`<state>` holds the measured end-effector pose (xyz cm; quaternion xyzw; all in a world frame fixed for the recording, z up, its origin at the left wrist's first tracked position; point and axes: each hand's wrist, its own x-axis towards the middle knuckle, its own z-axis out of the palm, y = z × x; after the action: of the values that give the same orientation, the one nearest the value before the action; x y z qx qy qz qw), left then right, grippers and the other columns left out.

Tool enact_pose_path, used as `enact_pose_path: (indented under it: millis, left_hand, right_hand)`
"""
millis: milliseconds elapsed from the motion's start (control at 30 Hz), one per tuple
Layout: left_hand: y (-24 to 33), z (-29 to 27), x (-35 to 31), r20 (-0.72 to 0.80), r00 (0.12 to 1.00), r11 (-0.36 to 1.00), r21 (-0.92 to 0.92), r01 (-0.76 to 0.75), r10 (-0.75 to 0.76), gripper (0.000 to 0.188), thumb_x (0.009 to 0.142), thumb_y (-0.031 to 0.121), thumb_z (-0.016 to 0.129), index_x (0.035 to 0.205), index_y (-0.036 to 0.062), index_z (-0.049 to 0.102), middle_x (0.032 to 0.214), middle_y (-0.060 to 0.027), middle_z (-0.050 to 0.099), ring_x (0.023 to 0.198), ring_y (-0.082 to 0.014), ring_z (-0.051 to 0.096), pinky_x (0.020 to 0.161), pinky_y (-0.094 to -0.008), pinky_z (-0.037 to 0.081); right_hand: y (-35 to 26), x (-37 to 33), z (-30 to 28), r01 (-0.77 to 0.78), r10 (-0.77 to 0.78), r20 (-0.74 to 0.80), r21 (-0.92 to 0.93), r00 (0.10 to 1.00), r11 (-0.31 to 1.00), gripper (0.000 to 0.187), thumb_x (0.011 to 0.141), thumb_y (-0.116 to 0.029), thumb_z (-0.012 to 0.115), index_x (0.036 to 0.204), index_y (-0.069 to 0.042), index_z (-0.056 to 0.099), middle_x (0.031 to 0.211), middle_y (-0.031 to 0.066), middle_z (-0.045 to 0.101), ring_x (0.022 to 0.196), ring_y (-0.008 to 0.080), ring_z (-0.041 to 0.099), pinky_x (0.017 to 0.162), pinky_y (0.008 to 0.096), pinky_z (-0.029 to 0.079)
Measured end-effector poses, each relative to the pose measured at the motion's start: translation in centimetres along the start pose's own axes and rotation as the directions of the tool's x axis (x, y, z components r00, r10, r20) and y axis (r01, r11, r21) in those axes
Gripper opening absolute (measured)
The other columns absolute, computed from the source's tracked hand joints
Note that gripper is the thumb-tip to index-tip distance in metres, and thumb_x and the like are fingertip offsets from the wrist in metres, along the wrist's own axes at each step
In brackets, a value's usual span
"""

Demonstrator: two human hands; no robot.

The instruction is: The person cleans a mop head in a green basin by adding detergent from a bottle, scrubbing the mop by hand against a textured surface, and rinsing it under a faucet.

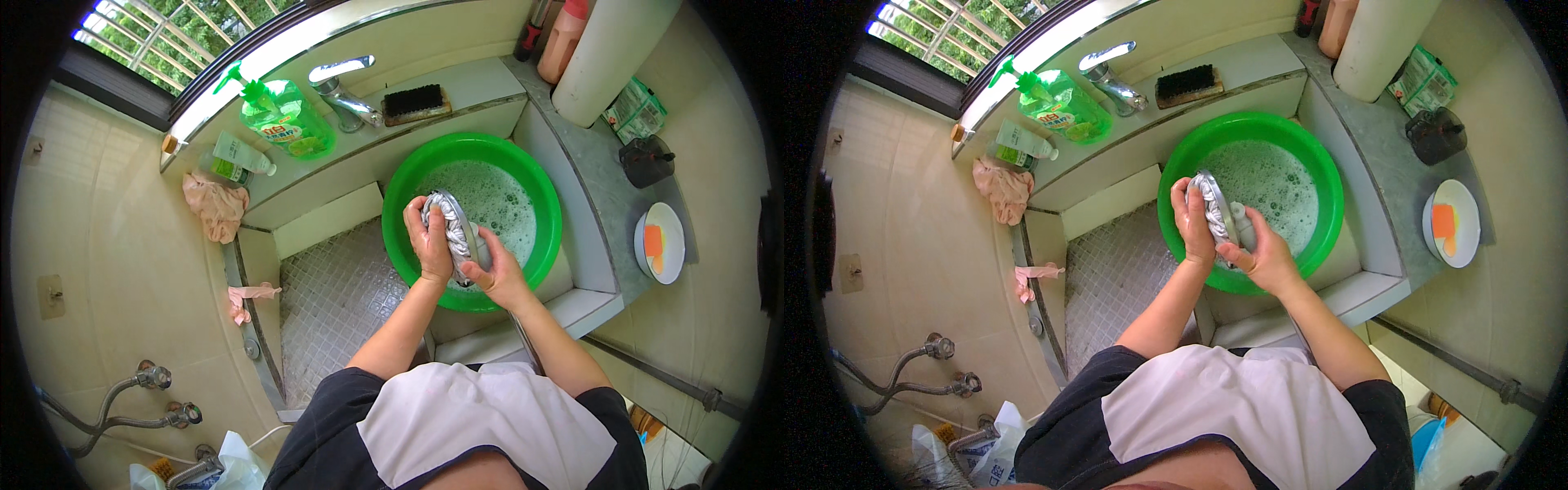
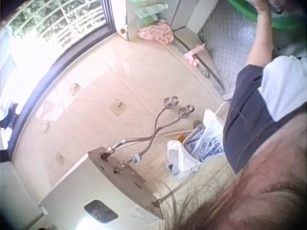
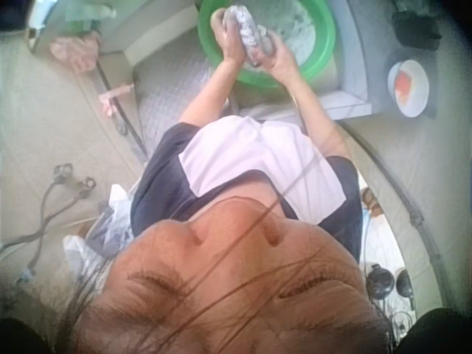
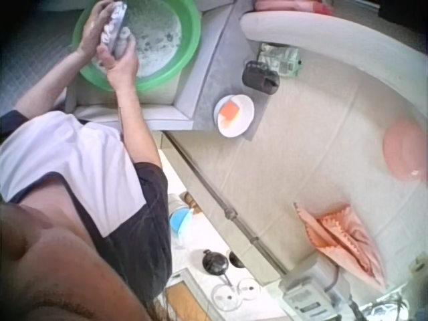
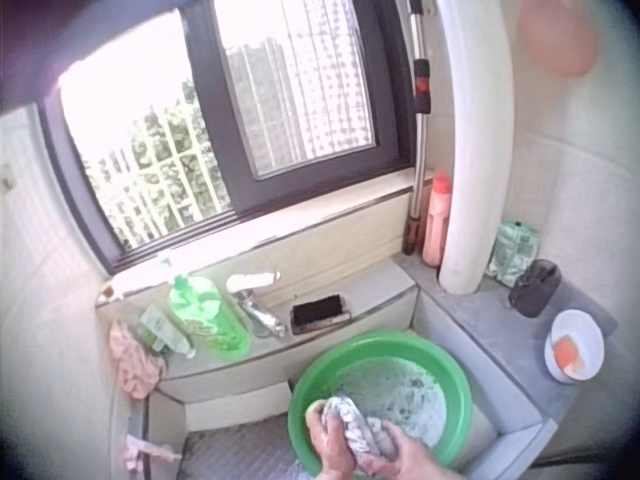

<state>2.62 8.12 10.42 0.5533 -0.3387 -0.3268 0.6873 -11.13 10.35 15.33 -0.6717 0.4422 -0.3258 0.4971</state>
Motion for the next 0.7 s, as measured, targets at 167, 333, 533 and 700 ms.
enact_pose_path:
  millis: [167, 333, 533, 700]
  left_hand:
    - [-0.5, 0.4, 0.6, -0.045, 0.999, 0.998, -0.056, -0.006, 0.003, 0.018, 0.091, 0.017, 0.042, 0.087, 0.0015, 0.049, 0.085, -0.0069, 0.045, 0.081, -0.0177, 0.043, 0.074, -0.0309, 0.037]
    - [-0.5, 0.4, 2.1, 0.024, 0.995, 0.994, -0.044, -0.098, 0.099, 0.019, 0.091, 0.015, 0.039, 0.077, 0.0041, 0.043, 0.072, -0.0013, 0.04, 0.066, -0.0113, 0.037, 0.059, -0.0269, 0.033]
    - [-1.6, 0.3, 2.7, 0.027, 0.997, 0.995, 0.065, -0.072, 0.07, 0.02, 0.092, 0.019, 0.04, 0.083, 0.0025, 0.046, 0.074, -0.0035, 0.043, 0.066, -0.0121, 0.039, 0.059, -0.0285, 0.035]
    - [0.4, 0.1, 1.3, 0.101, 0.993, 0.997, 0.046, 0.058, -0.063, 0.033, 0.096, 0.027, 0.037, 0.116, 0.0029, 0.048, 0.107, -0.0078, 0.05, 0.096, -0.0162, 0.048, 0.086, -0.0285, 0.037]
  right_hand:
    - [-0.7, 0.0, 0.8, -0.045, 0.036, -0.048, -0.19, 0.998, 0.981, 0.085, 0.077, -0.063, 0.054, 0.127, 0.003, 0.036, 0.099, 0.0262, 0.059, 0.086, 0.0405, 0.059, 0.071, 0.0423, 0.048]
    - [-1.0, 0.1, 0.9, 0.018, -0.046, -0.101, -0.266, 0.994, 0.964, 0.085, 0.077, -0.064, 0.053, 0.128, 0.003, 0.036, 0.096, 0.0262, 0.059, 0.085, 0.0419, 0.059, 0.07, 0.0439, 0.048]
    - [-0.8, 0.7, 0.6, -0.059, 0.04, -0.124, -0.155, 0.991, 0.986, 0.085, 0.073, -0.062, 0.061, 0.127, 0.001, 0.039, 0.101, 0.0219, 0.061, 0.089, 0.0372, 0.061, 0.075, 0.0404, 0.048]
    - [0.1, 0.9, 0.0, -0.127, 0.114, -0.157, -0.077, 0.981, 0.989, 0.086, 0.066, -0.056, 0.072, 0.125, -0.001, 0.042, 0.102, 0.0196, 0.061, 0.092, 0.0331, 0.061, 0.078, 0.0385, 0.048]
